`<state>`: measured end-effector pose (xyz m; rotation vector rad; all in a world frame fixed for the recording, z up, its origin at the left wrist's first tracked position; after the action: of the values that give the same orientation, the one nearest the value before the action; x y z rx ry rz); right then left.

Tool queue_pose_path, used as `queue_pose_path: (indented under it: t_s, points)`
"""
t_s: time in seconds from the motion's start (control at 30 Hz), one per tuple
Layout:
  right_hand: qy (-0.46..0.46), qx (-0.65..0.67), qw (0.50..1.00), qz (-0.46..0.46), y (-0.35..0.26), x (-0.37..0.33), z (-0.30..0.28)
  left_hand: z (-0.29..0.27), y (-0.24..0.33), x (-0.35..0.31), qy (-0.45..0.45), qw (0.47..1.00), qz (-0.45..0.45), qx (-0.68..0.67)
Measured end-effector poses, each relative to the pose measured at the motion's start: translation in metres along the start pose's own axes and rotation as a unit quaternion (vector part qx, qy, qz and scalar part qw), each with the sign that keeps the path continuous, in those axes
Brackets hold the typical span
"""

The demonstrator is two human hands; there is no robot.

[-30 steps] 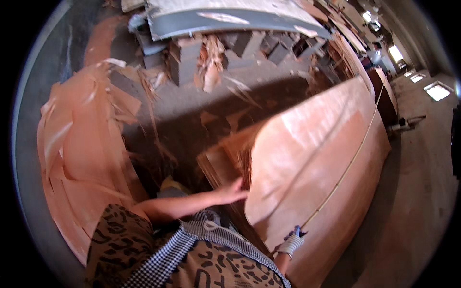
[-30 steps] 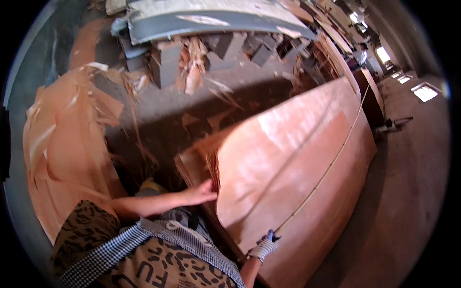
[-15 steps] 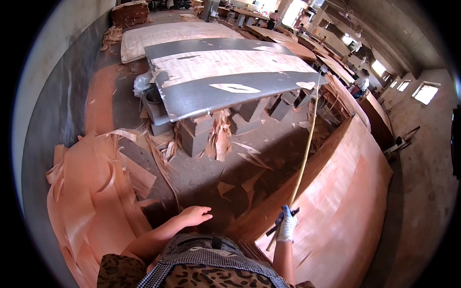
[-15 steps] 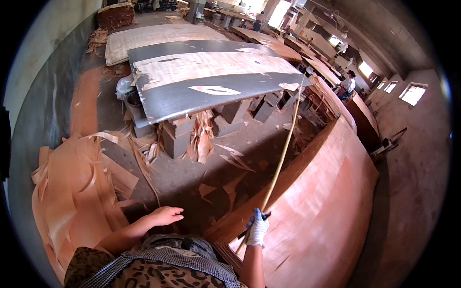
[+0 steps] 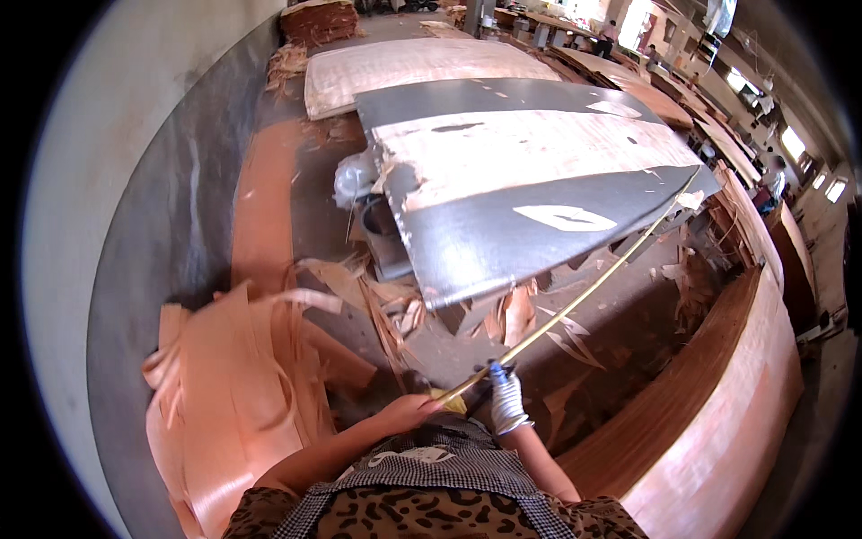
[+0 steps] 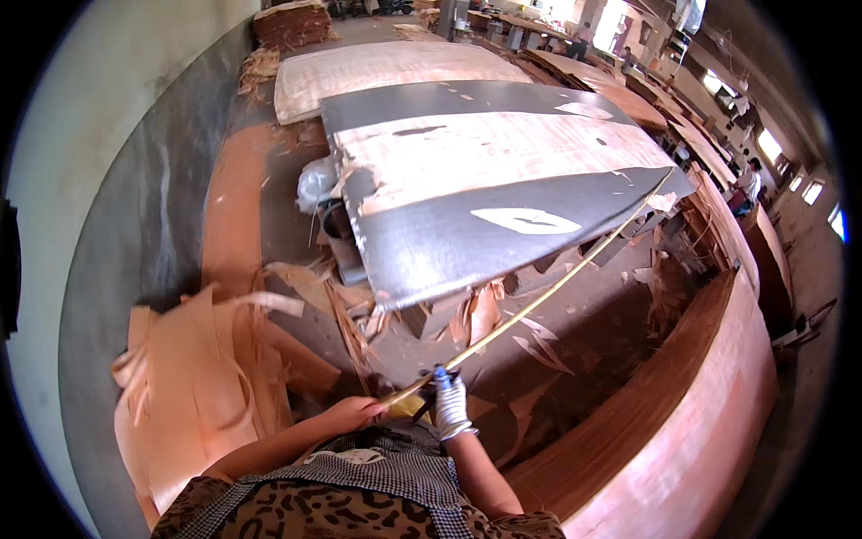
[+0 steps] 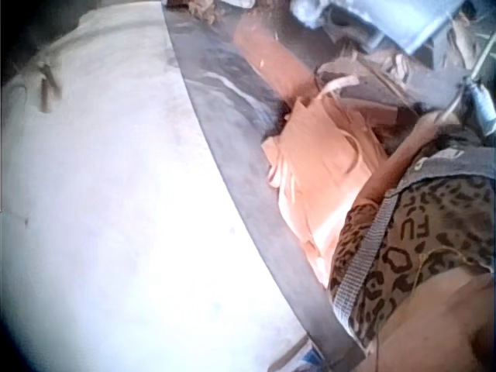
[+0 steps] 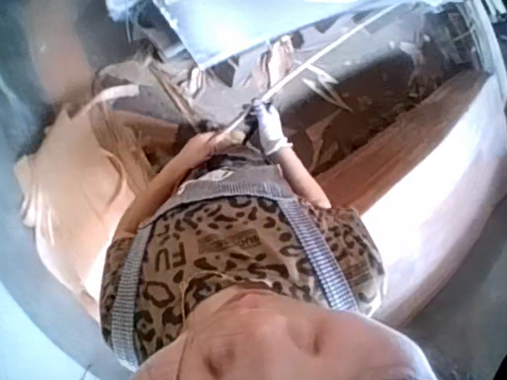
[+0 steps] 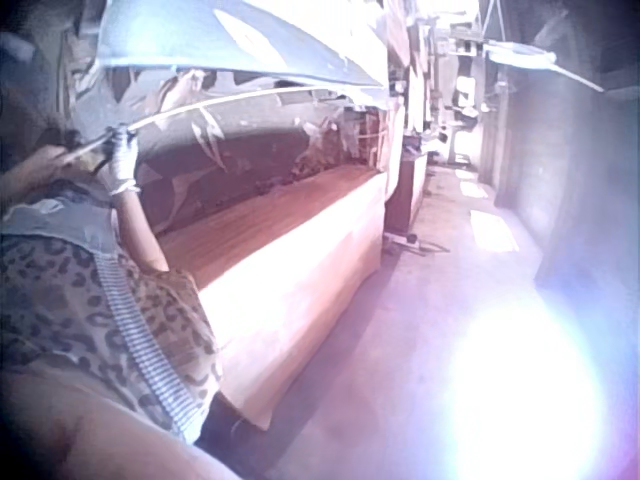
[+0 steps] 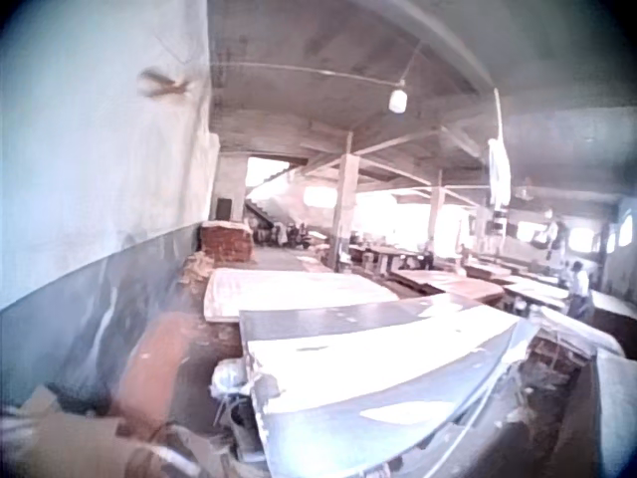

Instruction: The person tapes together thin wood veneers, using a knife to trim edges and tape while handling several large sheets on workbenches in a workshop.

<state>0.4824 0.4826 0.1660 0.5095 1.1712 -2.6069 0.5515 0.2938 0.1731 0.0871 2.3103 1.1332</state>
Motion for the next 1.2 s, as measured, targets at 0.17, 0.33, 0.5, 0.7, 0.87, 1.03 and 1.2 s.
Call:
queue_pose_path:
  t_s: [0.17,0.33,0.5,0.7,0.87,1.03,1.2]
  points:
    - [0.094,0.029,0.994,-0.056,-0.027,0.139,0.037,-0.099,-0.059,-0.018,-0.031,0.997,-0.039,0.063]
    - [0.185,-0.038,0.977,0.099,0.029,0.208,0.101,-0.174,-0.119,-0.039,-0.023,0.988,-0.117,0.102]
    - [0.179,-0.171,0.965,0.089,0.071,0.310,0.166,-0.264,-0.134,-0.013,0.080,0.980,-0.032,0.178]
    - [0.146,-0.077,0.982,0.094,0.081,0.416,0.312,-0.402,-0.178,0.050,-0.004,0.988,-0.073,0.140]
    - [0.128,-0.239,0.962,-0.017,0.079,0.496,0.373,-0.501,-0.167,0.093,-0.012,0.977,-0.129,0.171]
    - [0.043,0.018,0.996,-0.071,0.068,0.470,0.455,-0.573,-0.181,0.097,0.112,0.972,-0.029,0.206]
    - [0.182,-0.148,0.958,-0.167,0.118,0.472,0.416,-0.607,-0.230,0.114,0.013,0.987,-0.019,0.159]
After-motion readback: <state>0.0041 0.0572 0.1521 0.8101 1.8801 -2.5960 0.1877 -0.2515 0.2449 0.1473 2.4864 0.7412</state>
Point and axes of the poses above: each hand's wrist, its own x-axis towards the middle knuckle, its own z-axis out of the palm, y = z × x, the point moved 1 cm from there along x, towards the middle knuckle, and after that the axes turned 10 degrees about x, right-handed, at the moved point
